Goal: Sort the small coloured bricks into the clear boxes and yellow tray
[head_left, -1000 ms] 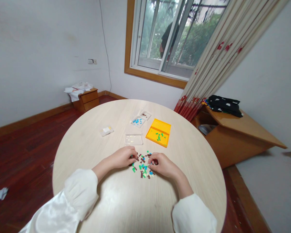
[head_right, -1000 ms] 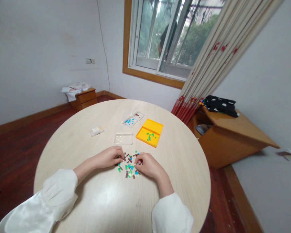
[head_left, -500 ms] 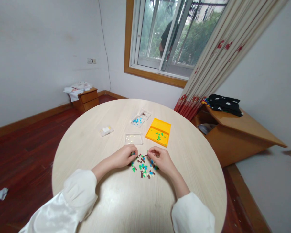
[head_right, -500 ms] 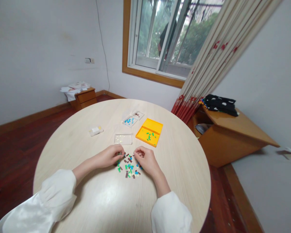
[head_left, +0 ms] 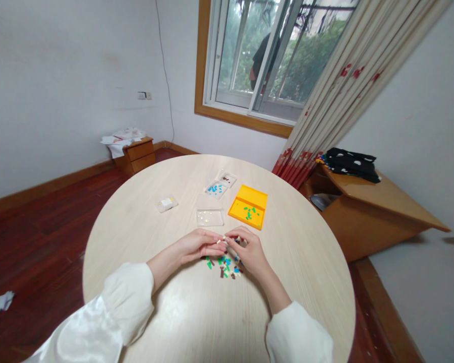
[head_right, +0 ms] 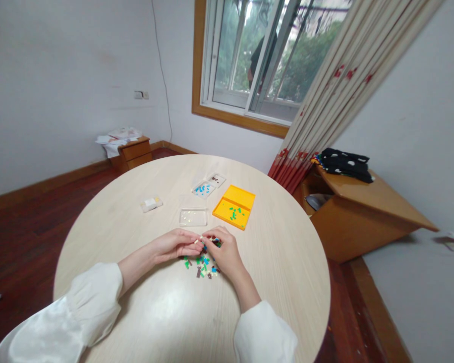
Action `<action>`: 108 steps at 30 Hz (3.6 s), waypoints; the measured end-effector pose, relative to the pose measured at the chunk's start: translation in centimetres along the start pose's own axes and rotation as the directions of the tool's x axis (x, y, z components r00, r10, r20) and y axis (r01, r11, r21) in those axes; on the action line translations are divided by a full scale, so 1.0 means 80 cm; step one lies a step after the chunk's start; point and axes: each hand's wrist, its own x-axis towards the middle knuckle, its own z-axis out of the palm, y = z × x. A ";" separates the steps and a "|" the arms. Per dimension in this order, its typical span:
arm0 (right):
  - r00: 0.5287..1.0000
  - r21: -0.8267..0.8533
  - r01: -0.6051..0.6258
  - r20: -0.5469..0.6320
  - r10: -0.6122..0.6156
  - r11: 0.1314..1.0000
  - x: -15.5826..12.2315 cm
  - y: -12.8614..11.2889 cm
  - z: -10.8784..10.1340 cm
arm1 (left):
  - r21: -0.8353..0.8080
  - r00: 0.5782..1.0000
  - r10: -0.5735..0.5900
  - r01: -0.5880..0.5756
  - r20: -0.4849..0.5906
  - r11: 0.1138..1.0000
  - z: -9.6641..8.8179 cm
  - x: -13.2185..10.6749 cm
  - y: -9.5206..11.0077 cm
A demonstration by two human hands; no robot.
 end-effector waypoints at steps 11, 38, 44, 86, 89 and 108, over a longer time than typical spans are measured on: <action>0.994 -0.008 0.016 0.112 -0.015 1.000 -0.001 0.001 0.003 | 0.045 0.999 0.044 -0.045 0.023 0.998 -0.005 0.002 -0.004; 0.993 -0.065 0.006 0.122 0.002 0.998 -0.004 -0.004 0.003 | -0.205 0.890 0.170 -0.276 -0.422 0.939 -0.018 -0.002 0.042; 0.991 -0.080 0.019 0.134 -0.008 0.997 -0.004 -0.006 0.002 | -0.181 0.878 0.203 -0.306 -0.433 0.935 -0.022 -0.002 0.042; 0.911 -0.233 -0.139 0.352 0.217 0.963 -0.002 0.007 -0.048 | 0.960 0.898 0.352 -0.280 0.264 -0.006 -0.033 -0.010 0.021; 0.868 -0.240 -0.162 0.427 0.254 0.957 -0.004 0.006 -0.054 | 0.954 0.903 0.310 -0.295 0.299 -0.061 -0.033 -0.010 0.021; 0.865 -0.261 -0.087 0.460 0.203 0.961 -0.010 0.022 -0.044 | 0.938 0.897 0.278 -0.342 0.345 -0.060 -0.027 -0.017 0.023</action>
